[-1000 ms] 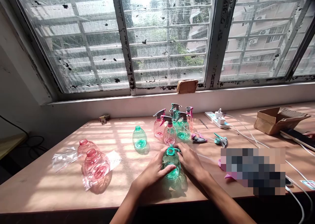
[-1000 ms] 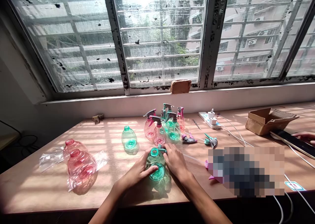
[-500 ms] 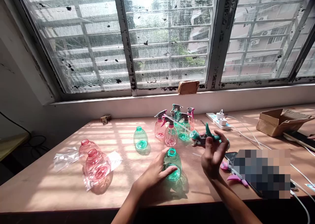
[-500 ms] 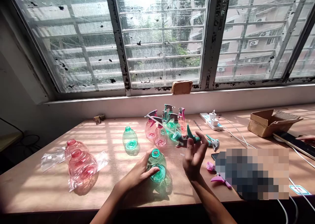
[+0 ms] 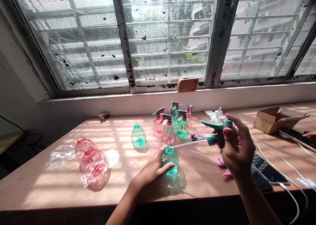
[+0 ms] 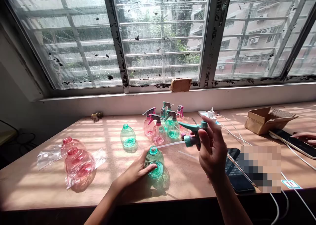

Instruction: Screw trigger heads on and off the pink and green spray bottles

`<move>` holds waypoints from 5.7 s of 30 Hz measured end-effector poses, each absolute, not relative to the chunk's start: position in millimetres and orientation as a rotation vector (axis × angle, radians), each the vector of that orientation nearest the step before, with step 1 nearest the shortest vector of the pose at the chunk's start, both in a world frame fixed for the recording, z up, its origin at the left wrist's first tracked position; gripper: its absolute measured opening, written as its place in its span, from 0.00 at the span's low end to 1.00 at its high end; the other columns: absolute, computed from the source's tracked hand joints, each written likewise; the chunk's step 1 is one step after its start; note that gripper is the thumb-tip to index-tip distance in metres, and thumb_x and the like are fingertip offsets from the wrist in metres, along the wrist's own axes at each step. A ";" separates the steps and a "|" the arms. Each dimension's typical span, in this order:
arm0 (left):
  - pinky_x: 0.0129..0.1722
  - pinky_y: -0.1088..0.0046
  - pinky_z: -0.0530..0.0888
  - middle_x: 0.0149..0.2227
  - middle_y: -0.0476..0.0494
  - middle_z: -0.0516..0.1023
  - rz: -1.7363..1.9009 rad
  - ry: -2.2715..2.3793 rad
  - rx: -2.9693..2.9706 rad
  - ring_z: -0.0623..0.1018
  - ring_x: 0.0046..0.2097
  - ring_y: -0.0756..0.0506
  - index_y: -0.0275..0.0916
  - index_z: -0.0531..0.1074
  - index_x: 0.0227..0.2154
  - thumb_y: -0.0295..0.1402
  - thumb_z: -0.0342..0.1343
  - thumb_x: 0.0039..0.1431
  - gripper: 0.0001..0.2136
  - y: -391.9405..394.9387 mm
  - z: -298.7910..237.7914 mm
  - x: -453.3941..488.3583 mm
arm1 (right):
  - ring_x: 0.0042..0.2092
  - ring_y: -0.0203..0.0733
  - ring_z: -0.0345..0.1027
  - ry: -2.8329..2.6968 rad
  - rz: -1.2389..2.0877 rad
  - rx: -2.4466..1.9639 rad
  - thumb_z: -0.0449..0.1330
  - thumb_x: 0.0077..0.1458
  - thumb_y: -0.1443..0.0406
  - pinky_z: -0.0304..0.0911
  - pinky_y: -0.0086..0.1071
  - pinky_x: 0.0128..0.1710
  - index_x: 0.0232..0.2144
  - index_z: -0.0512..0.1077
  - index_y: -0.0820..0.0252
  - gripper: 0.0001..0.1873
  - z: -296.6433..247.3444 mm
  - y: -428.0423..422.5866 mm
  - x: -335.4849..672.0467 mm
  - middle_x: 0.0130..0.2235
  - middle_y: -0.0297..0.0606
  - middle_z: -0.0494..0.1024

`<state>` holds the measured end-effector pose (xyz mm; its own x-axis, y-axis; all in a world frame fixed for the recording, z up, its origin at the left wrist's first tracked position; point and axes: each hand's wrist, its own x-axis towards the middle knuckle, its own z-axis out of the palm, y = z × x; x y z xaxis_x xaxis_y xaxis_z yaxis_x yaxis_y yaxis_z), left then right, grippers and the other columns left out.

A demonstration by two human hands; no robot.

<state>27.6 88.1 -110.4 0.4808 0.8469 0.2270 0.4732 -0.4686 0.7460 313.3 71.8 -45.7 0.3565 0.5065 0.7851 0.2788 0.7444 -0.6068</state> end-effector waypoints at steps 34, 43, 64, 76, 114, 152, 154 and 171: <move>0.64 0.53 0.71 0.69 0.34 0.70 0.645 1.116 2.156 0.74 0.65 0.30 0.46 0.53 0.74 0.48 0.70 0.59 0.46 84.4 -109.8 27.5 | 0.44 0.48 0.78 -1.881 0.703 -0.664 0.60 0.70 0.58 0.74 0.38 0.45 0.51 0.79 0.53 0.13 -60.7 98.8 247.9 0.46 0.40 0.85; 0.68 0.51 0.68 0.70 0.32 0.69 0.643 1.121 2.162 0.73 0.67 0.29 0.44 0.51 0.75 0.49 0.69 0.60 0.47 86.7 -114.5 27.1 | 0.51 0.51 0.79 -1.873 0.730 -0.675 0.60 0.70 0.58 0.75 0.40 0.51 0.55 0.78 0.52 0.15 -60.4 98.2 251.3 0.47 0.40 0.84; 0.69 0.49 0.68 0.73 0.34 0.65 0.671 1.062 2.161 0.70 0.69 0.29 0.47 0.54 0.74 0.47 0.69 0.61 0.44 85.1 -112.3 27.0 | 0.62 0.52 0.75 -1.888 0.694 -0.696 0.62 0.69 0.60 0.68 0.46 0.64 0.59 0.78 0.52 0.19 -64.0 95.8 251.6 0.59 0.43 0.82; 0.71 0.48 0.63 0.74 0.31 0.63 0.662 1.116 2.143 0.65 0.72 0.27 0.44 0.53 0.74 0.51 0.70 0.59 0.47 85.4 -113.6 26.0 | 0.66 0.52 0.70 -2.024 0.665 -0.639 0.59 0.69 0.66 0.68 0.46 0.65 0.70 0.66 0.47 0.29 -57.5 88.2 261.2 0.66 0.42 0.76; 0.67 0.53 0.69 0.69 0.37 0.71 0.700 1.008 2.113 0.74 0.66 0.30 0.47 0.56 0.72 0.48 0.70 0.61 0.42 83.9 -112.6 26.8 | 0.49 0.49 0.76 -1.924 1.081 -0.617 0.67 0.63 0.48 0.70 0.40 0.52 0.48 0.77 0.56 0.20 -69.2 111.9 254.6 0.48 0.40 0.82; 0.76 0.49 0.52 0.79 0.39 0.48 0.672 1.011 2.120 0.52 0.78 0.29 0.50 0.38 0.78 0.48 0.69 0.62 0.53 82.1 -104.9 29.5 | 0.64 0.53 0.70 -1.885 1.553 -0.346 0.65 0.66 0.49 0.59 0.49 0.69 0.61 0.75 0.54 0.27 -86.9 129.0 269.4 0.59 0.46 0.81; 0.75 0.49 0.54 0.78 0.39 0.52 0.672 1.014 2.119 0.55 0.77 0.28 0.50 0.38 0.78 0.48 0.69 0.62 0.53 82.1 -105.7 29.2 | 0.62 0.53 0.73 -1.847 1.558 -0.355 0.68 0.64 0.50 0.62 0.49 0.67 0.59 0.77 0.55 0.26 -86.4 129.2 267.4 0.57 0.46 0.82; 0.72 0.51 0.62 0.76 0.37 0.58 0.661 1.034 2.099 0.62 0.74 0.28 0.47 0.48 0.77 0.48 0.69 0.61 0.48 83.7 -108.2 28.4 | 0.64 0.52 0.71 -1.959 1.477 -0.366 0.60 0.68 0.43 0.60 0.50 0.68 0.66 0.71 0.55 0.34 -90.7 127.3 259.5 0.60 0.47 0.80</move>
